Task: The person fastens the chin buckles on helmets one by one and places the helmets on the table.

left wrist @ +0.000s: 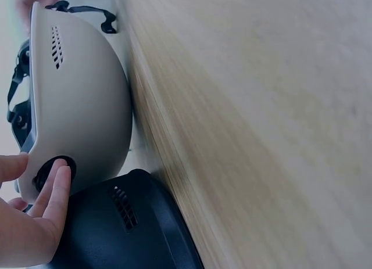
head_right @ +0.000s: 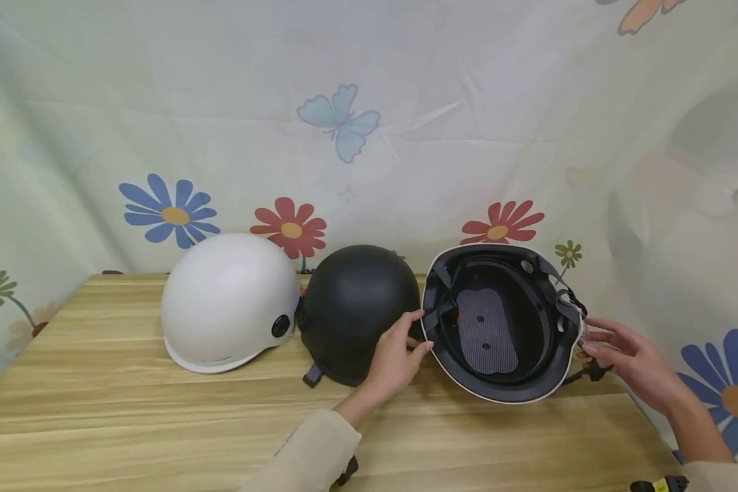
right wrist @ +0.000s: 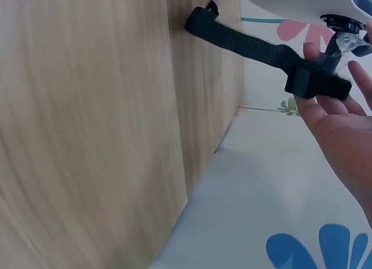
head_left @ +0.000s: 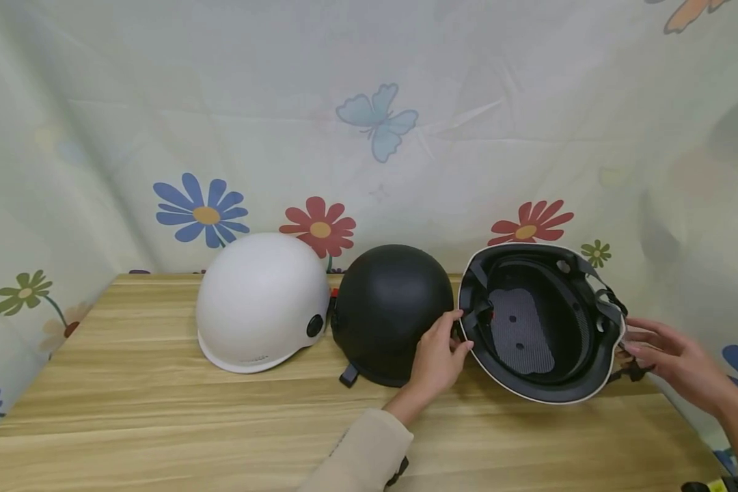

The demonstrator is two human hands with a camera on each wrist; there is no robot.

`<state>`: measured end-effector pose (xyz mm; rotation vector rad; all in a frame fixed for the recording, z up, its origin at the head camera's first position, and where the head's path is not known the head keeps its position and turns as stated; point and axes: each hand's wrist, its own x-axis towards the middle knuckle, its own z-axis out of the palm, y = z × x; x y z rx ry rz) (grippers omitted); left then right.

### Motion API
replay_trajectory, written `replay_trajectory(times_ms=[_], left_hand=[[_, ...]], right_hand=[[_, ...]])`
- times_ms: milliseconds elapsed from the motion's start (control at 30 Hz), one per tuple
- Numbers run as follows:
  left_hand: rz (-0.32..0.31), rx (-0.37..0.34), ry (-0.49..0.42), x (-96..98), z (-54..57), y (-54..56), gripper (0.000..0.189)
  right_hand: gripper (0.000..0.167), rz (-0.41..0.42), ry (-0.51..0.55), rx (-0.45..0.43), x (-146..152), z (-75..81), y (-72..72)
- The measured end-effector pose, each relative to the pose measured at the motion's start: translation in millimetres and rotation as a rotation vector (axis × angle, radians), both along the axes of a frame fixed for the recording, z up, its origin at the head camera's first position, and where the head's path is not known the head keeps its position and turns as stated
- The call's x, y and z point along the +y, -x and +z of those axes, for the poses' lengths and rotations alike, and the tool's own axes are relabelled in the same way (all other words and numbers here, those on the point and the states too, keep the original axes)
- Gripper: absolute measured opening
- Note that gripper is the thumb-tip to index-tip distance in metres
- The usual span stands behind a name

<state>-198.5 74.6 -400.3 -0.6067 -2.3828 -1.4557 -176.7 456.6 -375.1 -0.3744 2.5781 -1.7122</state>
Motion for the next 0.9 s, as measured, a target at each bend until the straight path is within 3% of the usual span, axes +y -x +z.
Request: replay_trajectory(times_ms=[67, 167, 300, 467, 633, 900], left_hand=[[-0.001, -0.003, -0.001, -0.1, 0.1, 0.1, 0.047], [0.003, -0.003, 0.000, -0.2, 0.4, 0.4, 0.047], [0.004, -0.002, 0.001, 0.0, 0.6, 0.5, 0.047], [0.009, -0.002, -0.006, 0.7, 0.5, -0.2, 0.046], [0.011, 0.007, -0.014, 1.8, 0.1, -0.9, 0.046], [0.021, 0.014, -0.024, 2.6, 1.0, -1.5, 0.046]], right_hand=[[0.049, 0.043, 0.044, 0.005, 2, -2.3, -2.2], [0.050, 0.048, 0.002, 0.014, 5, -4.9, -5.2], [0.048, -0.020, -0.112, 0.018, 7, -6.8, -8.6], [0.051, -0.055, -0.151, 0.036, 9, -10.0, -12.1], [0.057, -0.143, -0.268, 0.066, 8, -9.6, -16.8], [0.034, -0.246, -0.362, 0.198, 17, -8.2, -17.0]])
